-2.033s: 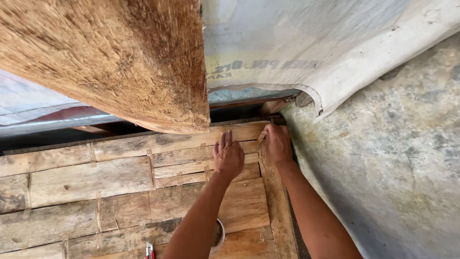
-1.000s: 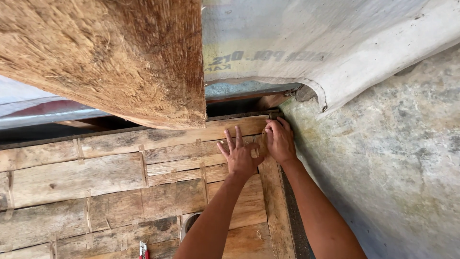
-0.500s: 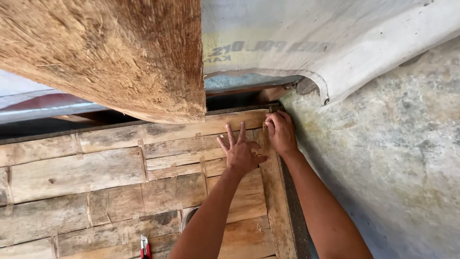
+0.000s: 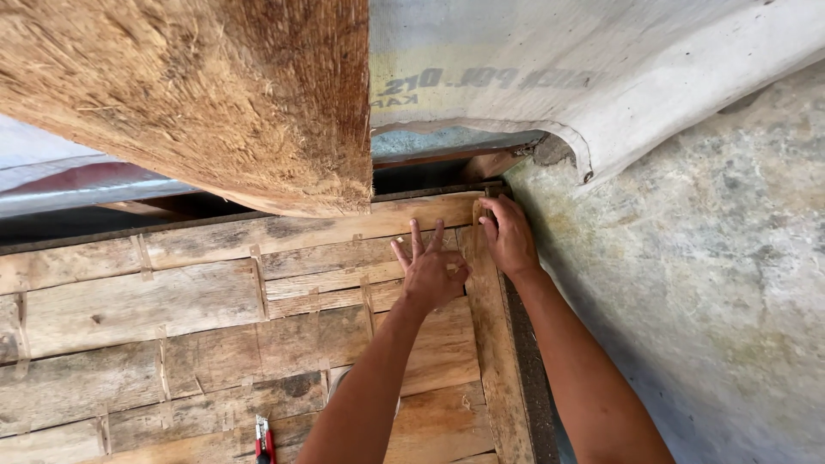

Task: Applying thin bamboo strips and adhesive to fill gaps in a bamboo slatted surface and trimming them with a utility knife.

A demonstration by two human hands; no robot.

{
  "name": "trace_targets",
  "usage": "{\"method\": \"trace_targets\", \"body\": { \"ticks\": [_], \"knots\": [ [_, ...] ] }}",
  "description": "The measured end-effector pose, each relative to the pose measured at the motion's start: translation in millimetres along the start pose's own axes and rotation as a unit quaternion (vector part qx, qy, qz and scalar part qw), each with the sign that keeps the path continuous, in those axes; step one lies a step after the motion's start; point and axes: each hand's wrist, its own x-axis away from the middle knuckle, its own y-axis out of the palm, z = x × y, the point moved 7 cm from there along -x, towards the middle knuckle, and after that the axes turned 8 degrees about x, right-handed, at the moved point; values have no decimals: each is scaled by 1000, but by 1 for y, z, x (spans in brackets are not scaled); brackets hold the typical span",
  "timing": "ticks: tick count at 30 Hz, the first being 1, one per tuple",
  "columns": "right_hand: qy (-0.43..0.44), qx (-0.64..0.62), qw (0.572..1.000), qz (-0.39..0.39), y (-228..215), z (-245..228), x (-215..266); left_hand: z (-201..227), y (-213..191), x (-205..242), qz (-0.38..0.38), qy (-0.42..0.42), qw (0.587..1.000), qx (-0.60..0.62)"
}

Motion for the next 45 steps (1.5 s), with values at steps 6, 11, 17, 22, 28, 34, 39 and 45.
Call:
{"method": "trace_targets", "body": {
  "ticks": [6,11,17,22,28,34,39,45],
  "knots": [
    [50,-59,997,-13,-8,-6,15,-12,3,0,49,24,997,47],
    [43,20,998,-51,-11,-22,34,-21,11,6,73,46,995,48],
    [69,68,984,-150,-6,-28,48,-30,20,-1,71,49,996,6],
    [91,101,972,-189,-10,-34,49,-29,19,-4,65,46,997,-11],
    [92,100,966,-218,15,-17,63,-31,19,-2,67,39,997,11],
    [98,80,971,-202,18,-16,64,-33,21,-4,70,48,996,6],
    [123,52,974,-183,11,-21,58,-27,16,3,53,37,998,14],
    [59,96,986,-126,15,-22,49,-35,20,-2,63,41,997,14]
  ]
}}
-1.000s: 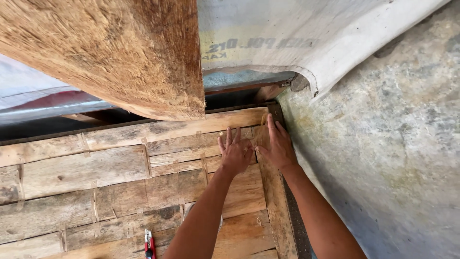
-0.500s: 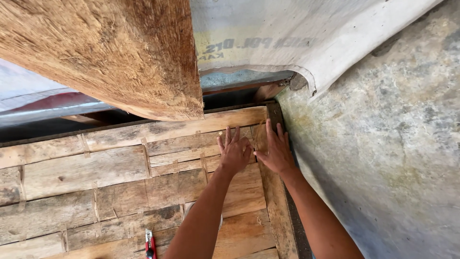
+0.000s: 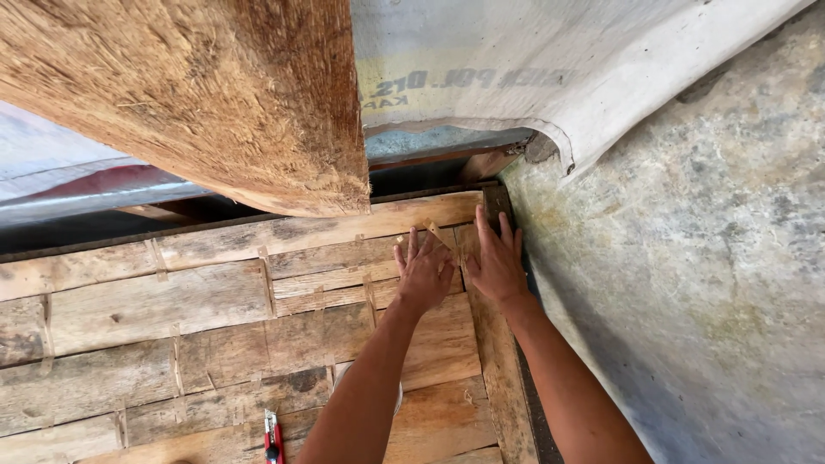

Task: Applying thin bamboo strips and adhesive to fill gaps in a bamboo slatted surface and trimming them with a utility knife.

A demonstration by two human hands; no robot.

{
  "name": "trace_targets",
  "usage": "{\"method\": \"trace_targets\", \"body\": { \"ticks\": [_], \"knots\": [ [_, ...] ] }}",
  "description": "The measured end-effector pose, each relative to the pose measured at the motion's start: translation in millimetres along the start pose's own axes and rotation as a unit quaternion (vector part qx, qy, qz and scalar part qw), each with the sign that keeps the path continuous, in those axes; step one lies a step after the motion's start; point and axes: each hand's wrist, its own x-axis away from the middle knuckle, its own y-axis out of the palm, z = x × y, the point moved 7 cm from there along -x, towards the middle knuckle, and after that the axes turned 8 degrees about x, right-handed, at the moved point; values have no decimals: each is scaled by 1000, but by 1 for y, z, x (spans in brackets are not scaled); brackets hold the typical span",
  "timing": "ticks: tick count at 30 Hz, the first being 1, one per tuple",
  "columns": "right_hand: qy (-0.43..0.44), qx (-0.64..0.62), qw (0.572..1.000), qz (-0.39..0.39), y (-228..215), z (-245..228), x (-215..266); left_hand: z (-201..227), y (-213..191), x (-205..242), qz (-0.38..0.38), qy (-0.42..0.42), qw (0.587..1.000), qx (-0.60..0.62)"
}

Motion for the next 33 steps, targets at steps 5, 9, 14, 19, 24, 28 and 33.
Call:
{"method": "trace_targets", "body": {
  "ticks": [5,9,14,19,24,28,33],
  "knots": [
    [1,17,999,-28,-5,-3,-10,1,-2,0,5,-1,1000,2],
    [-11,24,998,-55,-13,-6,-15,-5,4,-2,18,10,1000,7],
    [-23,58,995,-81,-19,-10,-27,-5,4,-3,7,3,1000,-5],
    [-1,70,990,-122,-17,-12,-32,1,0,1,-7,-14,1000,-8],
    [-5,65,998,-12,-25,-18,-20,-3,2,-2,-9,-12,1000,-15],
    [-13,57,998,12,-15,-16,2,-8,5,-4,0,-9,1000,-8],
    [-21,-53,995,87,-7,-27,35,-6,-1,-5,9,-1,1000,23]
  ]
}}
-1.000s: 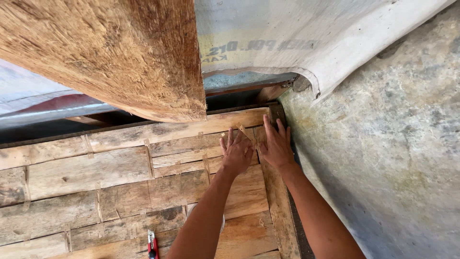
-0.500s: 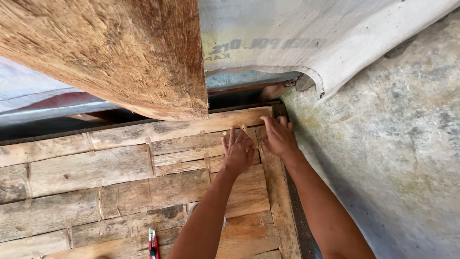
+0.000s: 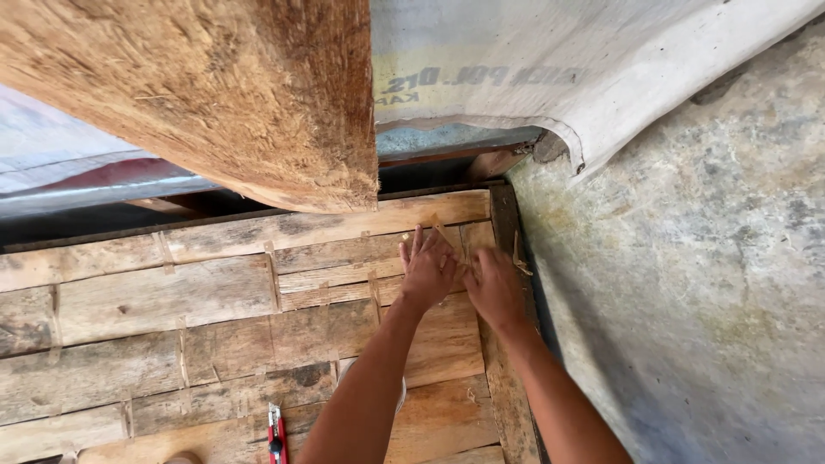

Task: Applying thin bamboo strips and adhesive to fill gaps in a bamboo slatted surface and trimming them with a utility knife.

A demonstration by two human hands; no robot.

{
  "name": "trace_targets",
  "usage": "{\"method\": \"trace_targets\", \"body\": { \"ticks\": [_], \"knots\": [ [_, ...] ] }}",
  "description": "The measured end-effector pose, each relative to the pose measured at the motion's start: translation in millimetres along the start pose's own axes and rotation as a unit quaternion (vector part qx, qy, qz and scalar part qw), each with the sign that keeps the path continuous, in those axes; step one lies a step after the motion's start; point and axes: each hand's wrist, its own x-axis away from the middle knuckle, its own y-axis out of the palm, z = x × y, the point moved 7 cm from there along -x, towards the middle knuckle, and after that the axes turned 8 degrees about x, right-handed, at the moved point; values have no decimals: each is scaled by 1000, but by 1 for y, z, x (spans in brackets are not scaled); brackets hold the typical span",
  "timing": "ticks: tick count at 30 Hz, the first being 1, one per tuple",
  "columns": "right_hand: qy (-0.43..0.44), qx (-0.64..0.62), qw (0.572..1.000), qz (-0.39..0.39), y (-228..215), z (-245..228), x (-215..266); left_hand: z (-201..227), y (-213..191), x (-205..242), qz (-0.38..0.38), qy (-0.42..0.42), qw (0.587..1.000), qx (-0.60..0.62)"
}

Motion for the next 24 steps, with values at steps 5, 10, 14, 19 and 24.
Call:
{"method": "trace_targets", "body": {
  "ticks": [5,10,14,19,24],
  "knots": [
    [74,-103,991,-40,1,-42,34,-12,-18,14,124,55,984,118],
    [92,-173,979,-61,10,-82,60,-12,-80,80,149,-40,964,218],
    [27,-221,975,-27,2,-131,79,-33,-123,137,212,69,931,289],
    [-61,-260,964,-18,-7,-216,106,-72,-161,213,261,95,901,334],
    [-69,-281,949,-122,12,-298,138,-125,-187,284,350,91,872,330]
  ]
}}
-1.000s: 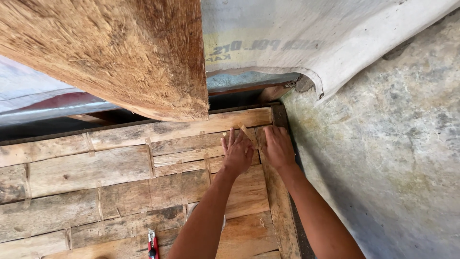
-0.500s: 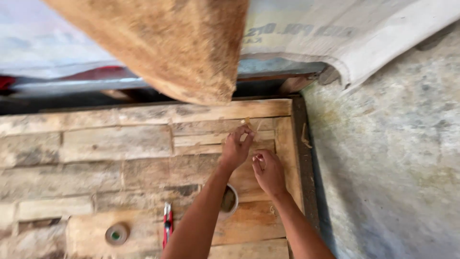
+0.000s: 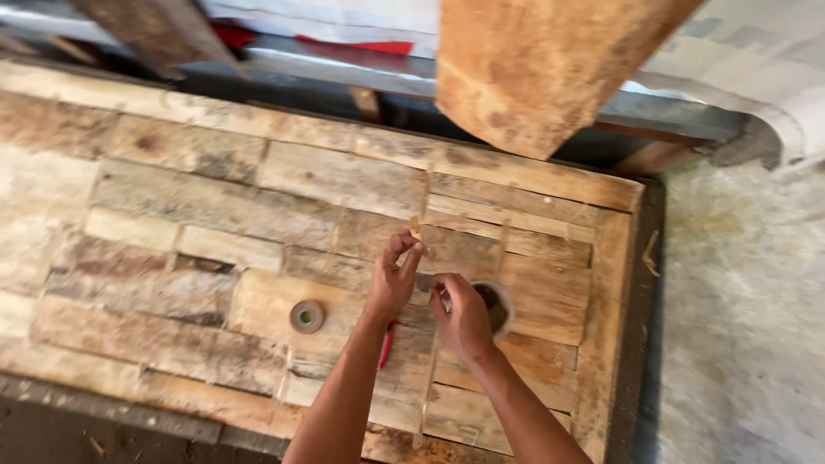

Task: Applying thin bamboo strips and adhesive to fill gaps in a bamboo slatted surface and trimming them with a utility knife.

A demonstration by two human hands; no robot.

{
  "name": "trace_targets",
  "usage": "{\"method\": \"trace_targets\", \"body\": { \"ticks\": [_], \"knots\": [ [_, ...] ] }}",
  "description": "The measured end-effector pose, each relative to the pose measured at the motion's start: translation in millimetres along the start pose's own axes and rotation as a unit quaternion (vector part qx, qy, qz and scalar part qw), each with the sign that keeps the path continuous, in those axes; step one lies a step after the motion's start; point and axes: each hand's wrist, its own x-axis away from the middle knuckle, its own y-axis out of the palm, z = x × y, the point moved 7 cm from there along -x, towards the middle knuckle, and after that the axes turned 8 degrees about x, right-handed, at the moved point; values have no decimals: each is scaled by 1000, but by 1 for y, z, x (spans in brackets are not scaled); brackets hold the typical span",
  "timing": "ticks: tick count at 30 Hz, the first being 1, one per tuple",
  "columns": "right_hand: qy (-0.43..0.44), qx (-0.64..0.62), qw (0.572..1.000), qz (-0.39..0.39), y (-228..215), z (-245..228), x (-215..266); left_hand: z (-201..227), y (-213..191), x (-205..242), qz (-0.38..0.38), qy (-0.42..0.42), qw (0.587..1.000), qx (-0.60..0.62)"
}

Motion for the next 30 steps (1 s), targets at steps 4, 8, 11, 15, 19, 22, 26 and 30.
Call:
{"method": "trace_targets", "body": {
  "ticks": [4,8,11,15,19,22,26,30],
  "knots": [
    [-95,-3,995,-4,54,-31,6,21,-62,22,73,10,997,-4],
    [46,129,986,-92,99,-23,14,25,-103,43,102,9,995,-20],
    [142,172,962,-158,121,-20,35,12,-115,58,95,15,994,-51],
    [114,183,974,-75,154,18,59,1,-107,61,99,24,992,-70],
    [65,172,983,16,139,24,57,24,-65,48,41,33,995,-79],
    [146,76,986,-39,112,28,53,40,-25,41,24,67,992,-107],
    [144,-12,989,23,39,33,44,53,39,28,2,109,990,-88],
    [160,11,974,157,-58,78,36,49,118,11,-25,141,986,-89]
  ]
}}
